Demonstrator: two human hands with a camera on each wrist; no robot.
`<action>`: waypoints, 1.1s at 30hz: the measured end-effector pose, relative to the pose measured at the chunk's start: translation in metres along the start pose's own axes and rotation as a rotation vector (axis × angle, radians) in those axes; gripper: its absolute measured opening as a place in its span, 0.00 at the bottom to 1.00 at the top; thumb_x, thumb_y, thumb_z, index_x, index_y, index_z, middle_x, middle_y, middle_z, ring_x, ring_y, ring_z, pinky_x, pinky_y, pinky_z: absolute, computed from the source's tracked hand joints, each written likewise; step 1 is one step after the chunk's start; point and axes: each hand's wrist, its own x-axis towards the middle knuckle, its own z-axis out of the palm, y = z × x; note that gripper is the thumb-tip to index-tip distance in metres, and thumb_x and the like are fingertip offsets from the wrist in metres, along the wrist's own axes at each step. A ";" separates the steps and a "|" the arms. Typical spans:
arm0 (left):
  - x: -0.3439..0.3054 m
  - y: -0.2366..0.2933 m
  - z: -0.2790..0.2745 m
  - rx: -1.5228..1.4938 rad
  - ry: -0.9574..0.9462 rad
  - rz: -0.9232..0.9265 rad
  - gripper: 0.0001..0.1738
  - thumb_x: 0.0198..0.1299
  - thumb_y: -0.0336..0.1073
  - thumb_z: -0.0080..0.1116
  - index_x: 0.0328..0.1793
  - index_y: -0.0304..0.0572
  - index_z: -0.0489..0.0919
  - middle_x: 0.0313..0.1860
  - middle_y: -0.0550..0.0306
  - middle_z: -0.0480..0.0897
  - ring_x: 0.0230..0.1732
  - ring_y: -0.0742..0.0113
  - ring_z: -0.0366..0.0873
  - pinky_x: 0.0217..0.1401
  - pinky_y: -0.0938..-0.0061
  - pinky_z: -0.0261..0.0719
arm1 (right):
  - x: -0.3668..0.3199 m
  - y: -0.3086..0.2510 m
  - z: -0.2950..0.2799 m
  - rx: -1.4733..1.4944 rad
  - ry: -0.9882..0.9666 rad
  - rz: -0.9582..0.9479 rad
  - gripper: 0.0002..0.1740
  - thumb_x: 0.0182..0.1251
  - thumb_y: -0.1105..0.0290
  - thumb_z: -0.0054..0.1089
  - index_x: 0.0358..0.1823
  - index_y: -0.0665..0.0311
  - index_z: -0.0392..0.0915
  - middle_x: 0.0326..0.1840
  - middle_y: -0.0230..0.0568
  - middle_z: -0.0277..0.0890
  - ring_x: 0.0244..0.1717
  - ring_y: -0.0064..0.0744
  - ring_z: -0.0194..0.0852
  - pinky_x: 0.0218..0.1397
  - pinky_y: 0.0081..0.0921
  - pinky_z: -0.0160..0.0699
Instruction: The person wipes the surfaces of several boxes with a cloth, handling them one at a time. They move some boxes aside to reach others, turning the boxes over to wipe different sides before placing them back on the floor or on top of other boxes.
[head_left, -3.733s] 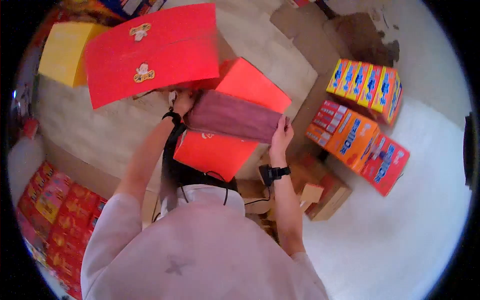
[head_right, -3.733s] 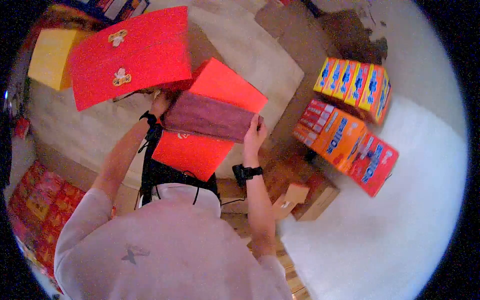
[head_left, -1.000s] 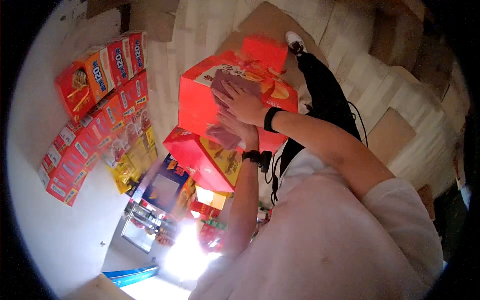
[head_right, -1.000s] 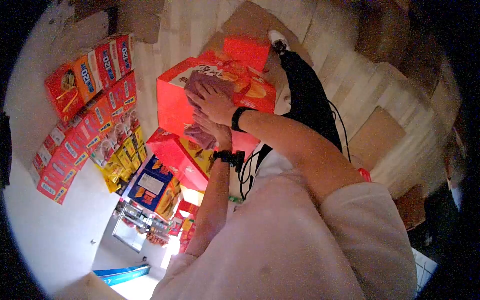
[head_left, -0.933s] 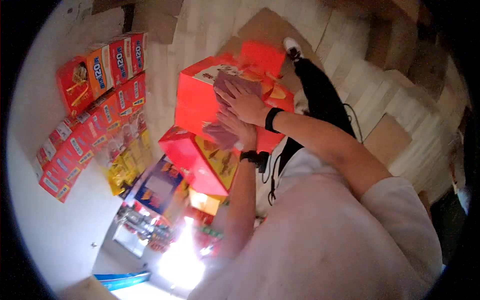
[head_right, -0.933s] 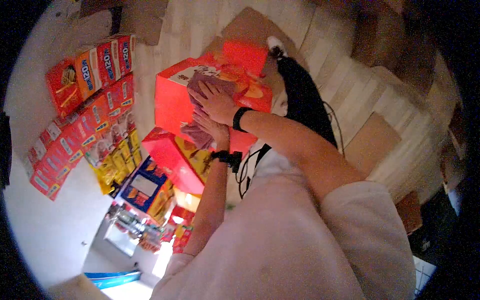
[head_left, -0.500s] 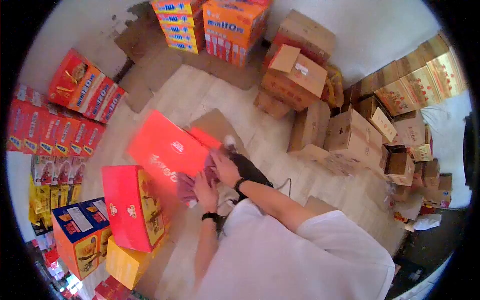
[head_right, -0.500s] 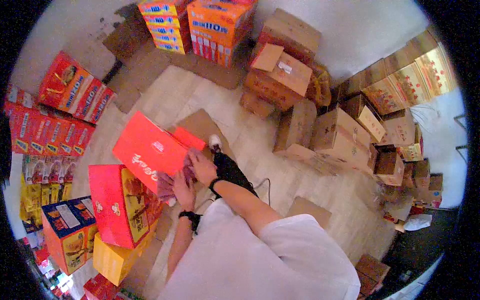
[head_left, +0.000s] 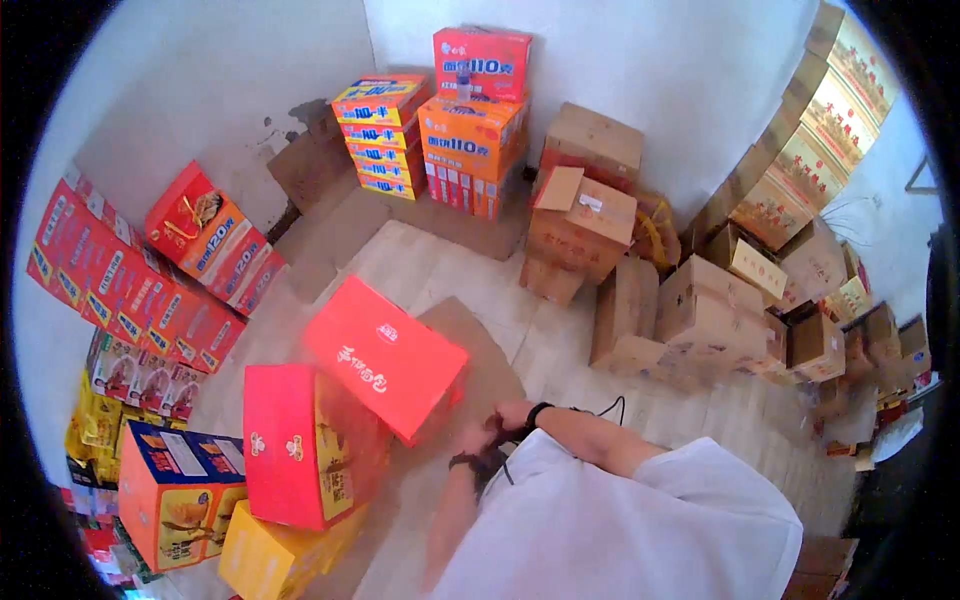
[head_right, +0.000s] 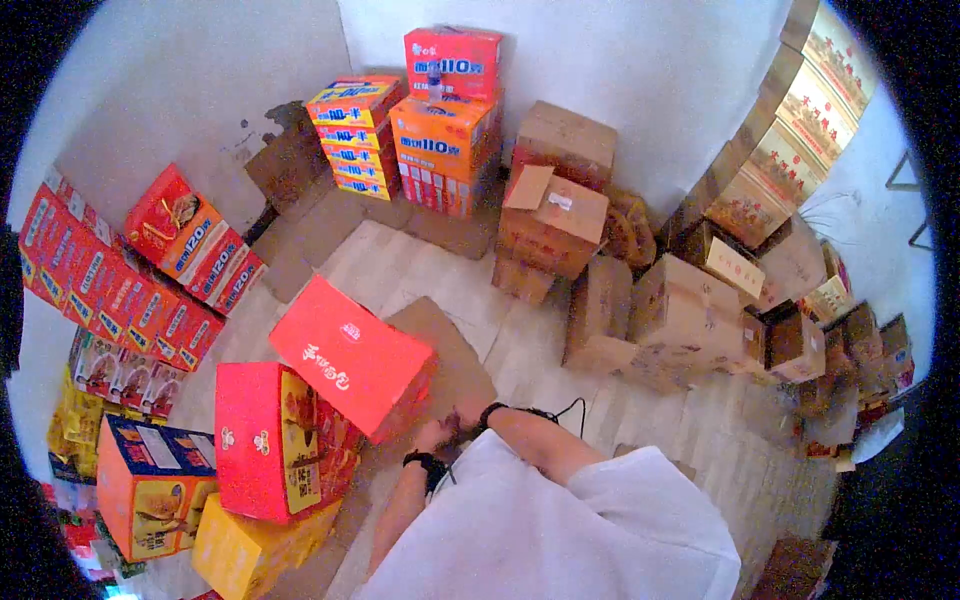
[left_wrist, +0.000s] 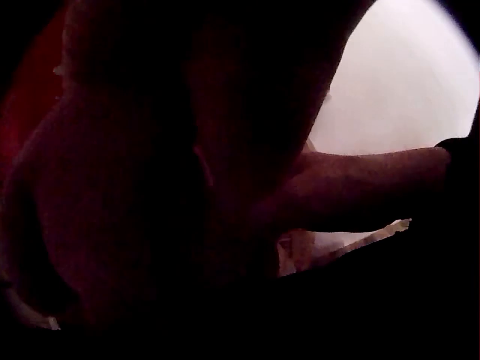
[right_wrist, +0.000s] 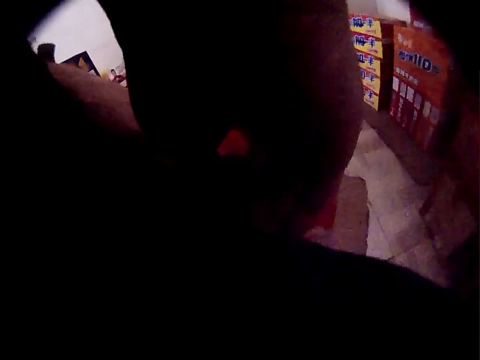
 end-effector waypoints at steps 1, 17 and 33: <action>0.005 -0.006 0.012 -0.009 0.058 0.183 0.34 0.59 0.62 0.53 0.50 0.33 0.81 0.45 0.32 0.83 0.51 0.39 0.81 0.53 0.51 0.77 | -0.015 -0.004 -0.008 0.075 0.112 -0.038 0.19 0.50 0.68 0.60 0.45 0.66 0.81 0.41 0.58 0.82 0.45 0.54 0.82 0.46 0.43 0.79; 0.107 0.104 0.048 -0.121 -0.350 0.974 0.20 0.67 0.43 0.47 0.56 0.38 0.79 0.48 0.44 0.85 0.42 0.54 0.82 0.47 0.61 0.79 | -0.024 0.157 -0.008 0.364 0.322 -0.042 0.42 0.55 0.73 0.62 0.74 0.50 0.60 0.61 0.53 0.74 0.53 0.55 0.76 0.63 0.40 0.72; 0.134 0.334 -0.118 0.372 0.280 0.298 0.18 0.53 0.43 0.63 0.40 0.34 0.83 0.34 0.39 0.83 0.39 0.41 0.81 0.47 0.53 0.77 | 0.031 0.271 -0.312 0.059 0.032 -0.428 0.21 0.57 0.51 0.67 0.38 0.64 0.82 0.38 0.52 0.81 0.42 0.51 0.80 0.45 0.42 0.77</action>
